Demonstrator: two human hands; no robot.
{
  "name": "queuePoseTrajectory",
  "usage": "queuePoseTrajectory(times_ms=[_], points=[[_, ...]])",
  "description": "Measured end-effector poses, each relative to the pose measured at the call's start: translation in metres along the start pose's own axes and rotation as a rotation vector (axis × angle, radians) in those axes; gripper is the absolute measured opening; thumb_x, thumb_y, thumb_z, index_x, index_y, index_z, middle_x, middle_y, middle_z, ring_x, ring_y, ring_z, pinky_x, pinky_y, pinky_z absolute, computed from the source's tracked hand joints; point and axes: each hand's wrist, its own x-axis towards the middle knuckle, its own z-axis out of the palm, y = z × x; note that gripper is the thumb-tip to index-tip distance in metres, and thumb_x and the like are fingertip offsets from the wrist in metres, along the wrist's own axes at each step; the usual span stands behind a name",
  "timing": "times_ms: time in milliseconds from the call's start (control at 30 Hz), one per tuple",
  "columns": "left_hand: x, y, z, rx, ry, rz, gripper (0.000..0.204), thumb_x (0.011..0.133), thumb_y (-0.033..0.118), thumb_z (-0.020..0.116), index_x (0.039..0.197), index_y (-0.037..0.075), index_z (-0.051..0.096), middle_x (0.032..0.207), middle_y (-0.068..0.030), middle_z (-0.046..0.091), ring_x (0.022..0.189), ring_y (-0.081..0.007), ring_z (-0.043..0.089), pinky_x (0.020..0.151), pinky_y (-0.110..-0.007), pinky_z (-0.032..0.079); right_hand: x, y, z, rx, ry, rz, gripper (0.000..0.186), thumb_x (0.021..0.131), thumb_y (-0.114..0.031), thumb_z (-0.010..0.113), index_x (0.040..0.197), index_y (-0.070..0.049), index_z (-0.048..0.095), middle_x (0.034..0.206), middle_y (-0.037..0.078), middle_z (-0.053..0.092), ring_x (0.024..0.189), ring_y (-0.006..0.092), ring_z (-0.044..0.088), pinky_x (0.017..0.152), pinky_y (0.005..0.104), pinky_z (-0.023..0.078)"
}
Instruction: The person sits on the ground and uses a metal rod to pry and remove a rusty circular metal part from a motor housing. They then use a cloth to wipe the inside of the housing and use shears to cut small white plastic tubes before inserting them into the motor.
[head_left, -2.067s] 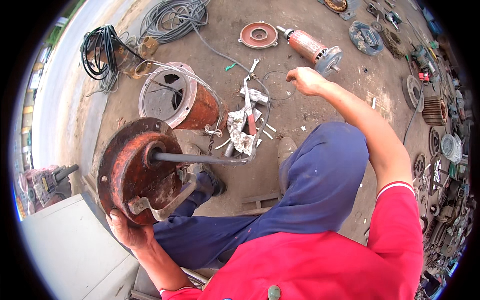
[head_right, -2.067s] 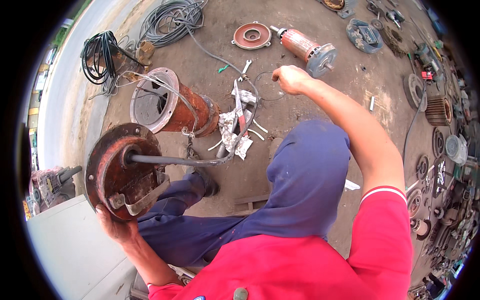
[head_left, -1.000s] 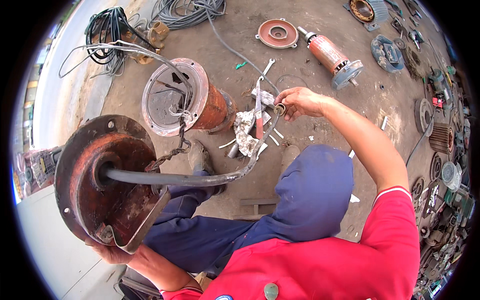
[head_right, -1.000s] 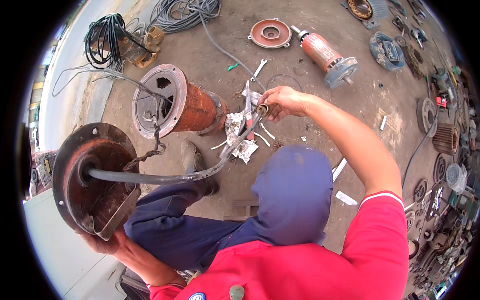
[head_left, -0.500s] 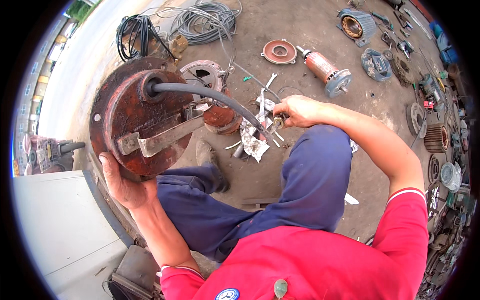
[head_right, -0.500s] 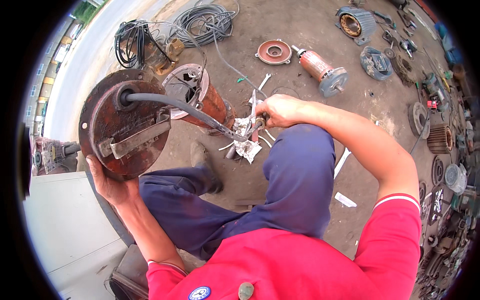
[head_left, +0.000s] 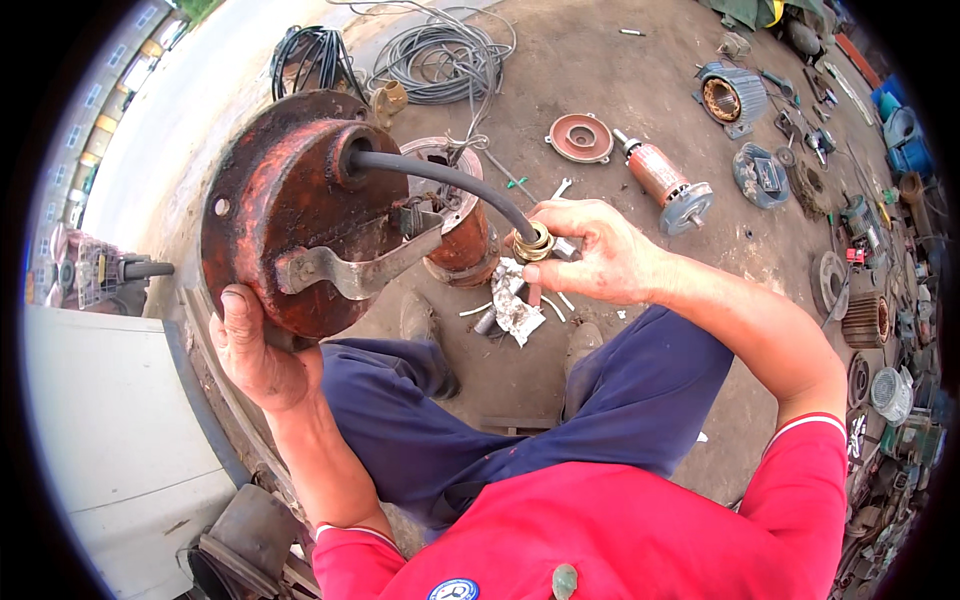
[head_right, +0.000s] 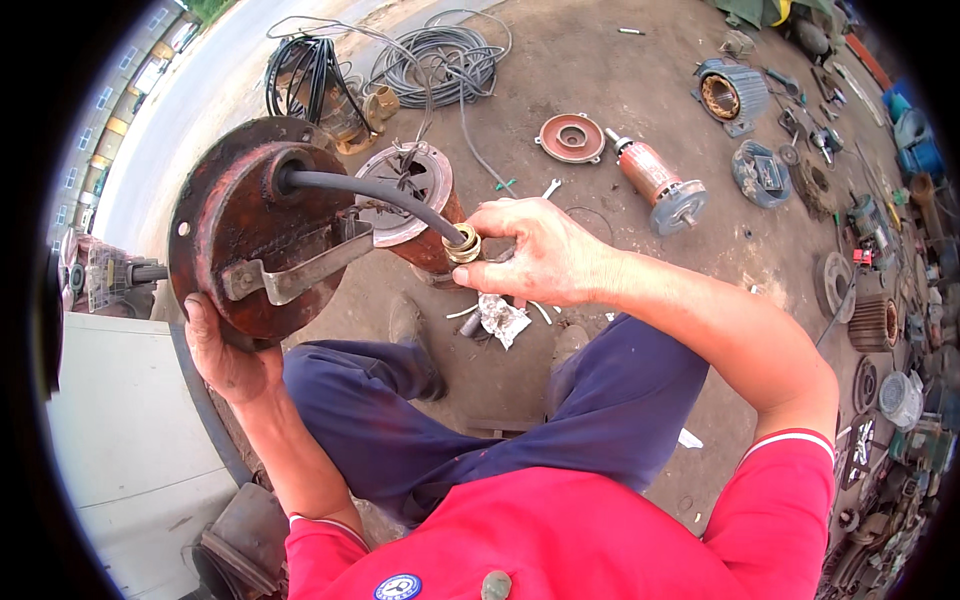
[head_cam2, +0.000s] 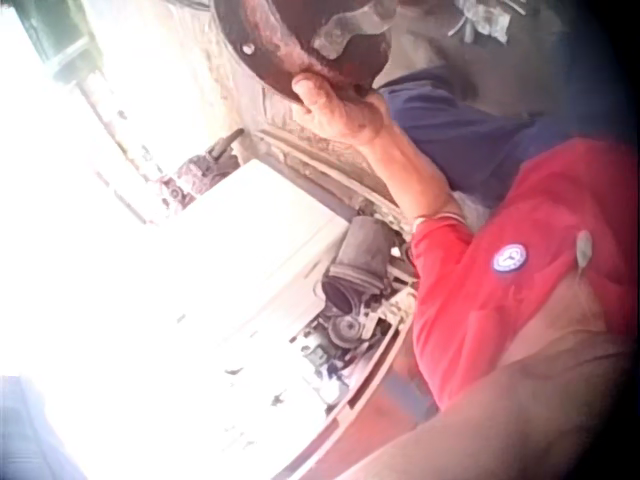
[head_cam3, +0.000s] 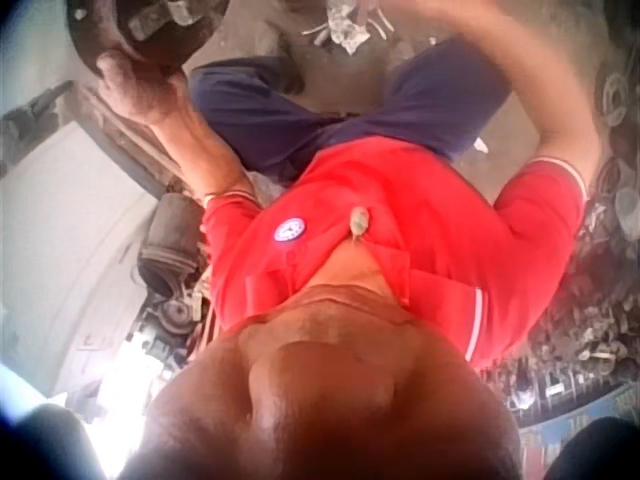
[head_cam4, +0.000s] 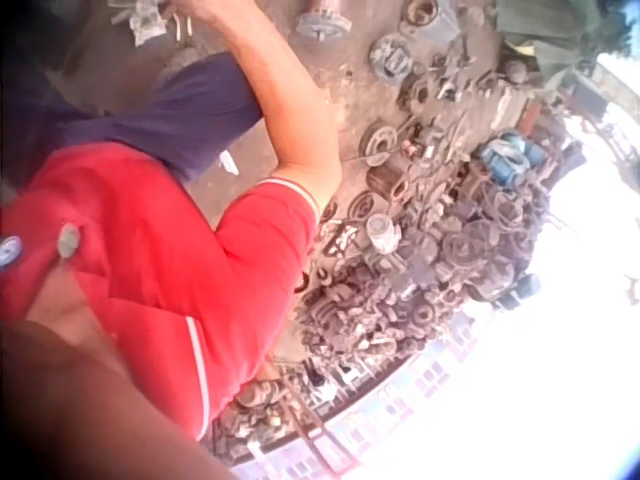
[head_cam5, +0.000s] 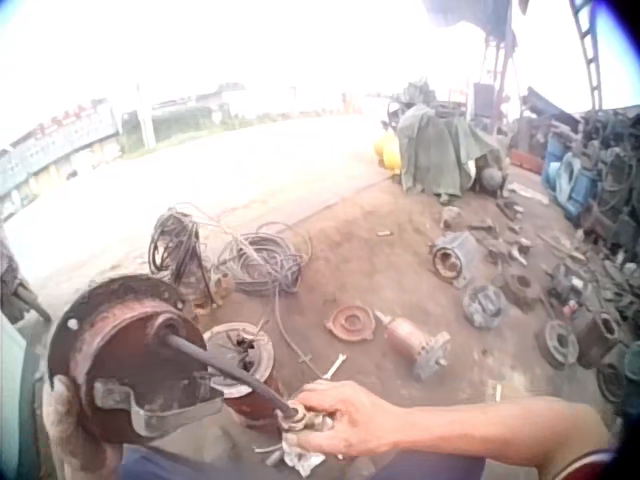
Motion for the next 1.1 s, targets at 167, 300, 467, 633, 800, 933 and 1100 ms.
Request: queuePoseTrajectory(times_ms=[167, 300, 467, 633, 800, 933, 1100], points=[[-0.018, -0.017, 0.019, 0.101, 0.050, -0.094, 0.038, 0.091, 0.026, 0.075, 0.111, -0.006, 0.068, 0.101, -0.0091, 0.072, 0.088, -0.0159, 0.066, 0.081, -0.030, 0.053, 0.004, -0.006, 0.027, 0.486, 0.170, 0.038, 0.035, 0.094, -0.016, 0.071, 0.121, 0.005, 0.062, 0.096, 0.005, 0.065, 0.081, 0.0106, 0.063, 0.068, 0.0276, 0.055], [-0.031, -0.029, 0.026, 0.220, -0.025, -0.164, 0.040, 0.090, 0.028, 0.077, 0.109, -0.006, 0.070, 0.098, -0.0062, 0.070, 0.085, -0.0121, 0.062, 0.077, -0.028, 0.051, 0.008, 0.000, 0.044, 0.510, 0.291, 0.104, 0.040, 0.092, -0.011, 0.071, 0.126, 0.007, 0.060, 0.098, 0.008, 0.068, 0.083, 0.0094, 0.063, 0.065, 0.0262, 0.055], [-0.043, -0.033, 0.031, 0.287, -0.047, -0.219, 0.047, 0.088, 0.034, 0.078, 0.110, -0.007, 0.069, 0.094, -0.0047, 0.069, 0.084, -0.0113, 0.059, 0.077, -0.027, 0.048, 0.010, -0.012, 0.041, 0.292, 0.295, 0.139, 0.044, 0.088, -0.010, 0.072, 0.127, 0.007, 0.060, 0.104, 0.014, 0.072, 0.094, 0.0118, 0.065, 0.083, 0.0301, 0.054], [-0.044, -0.039, 0.034, 0.350, -0.094, -0.149, 0.046, 0.090, 0.034, 0.077, 0.110, -0.007, 0.069, 0.096, -0.0056, 0.069, 0.085, -0.0111, 0.059, 0.078, -0.027, 0.048, 0.010, 0.001, 0.042, 0.305, 0.380, 0.046, 0.040, 0.086, -0.010, 0.074, 0.121, 0.006, 0.062, 0.104, 0.015, 0.072, 0.095, 0.0144, 0.067, 0.083, 0.0311, 0.054], [-0.045, -0.040, 0.052, 0.249, -0.022, -0.209, 0.046, 0.091, 0.033, 0.076, 0.113, -0.006, 0.067, 0.100, -0.0078, 0.070, 0.088, -0.0134, 0.062, 0.080, -0.029, 0.050, 0.021, 0.008, 0.052, 0.222, 0.514, -0.048, 0.033, 0.083, -0.009, 0.076, 0.109, 0.004, 0.062, 0.100, 0.018, 0.071, 0.093, 0.0254, 0.071, 0.082, 0.0355, 0.054], [-0.043, -0.041, 0.055, 0.216, 0.008, -0.295, 0.045, 0.091, 0.032, 0.074, 0.115, -0.005, 0.065, 0.105, -0.0110, 0.070, 0.092, -0.0188, 0.067, 0.084, -0.034, 0.054, 0.023, 0.005, 0.043, -0.180, 0.524, -0.101, 0.033, 0.080, -0.010, 0.076, 0.106, 0.003, 0.061, 0.094, 0.020, 0.070, 0.088, 0.0342, 0.071, 0.077, 0.0401, 0.055], [-0.045, -0.042, 0.046, 0.215, -0.073, -0.286, 0.044, 0.094, 0.031, 0.070, 0.118, -0.004, 0.064, 0.109, -0.0140, 0.070, 0.095, -0.0231, 0.069, 0.086, -0.036, 0.055, 0.027, 0.009, 0.042, -0.022, 0.494, -0.070, 0.032, 0.079, -0.010, 0.074, 0.105, 0.004, 0.062, 0.090, 0.023, 0.068, 0.086, 0.0395, 0.068, 0.075, 0.0436, 0.055]])
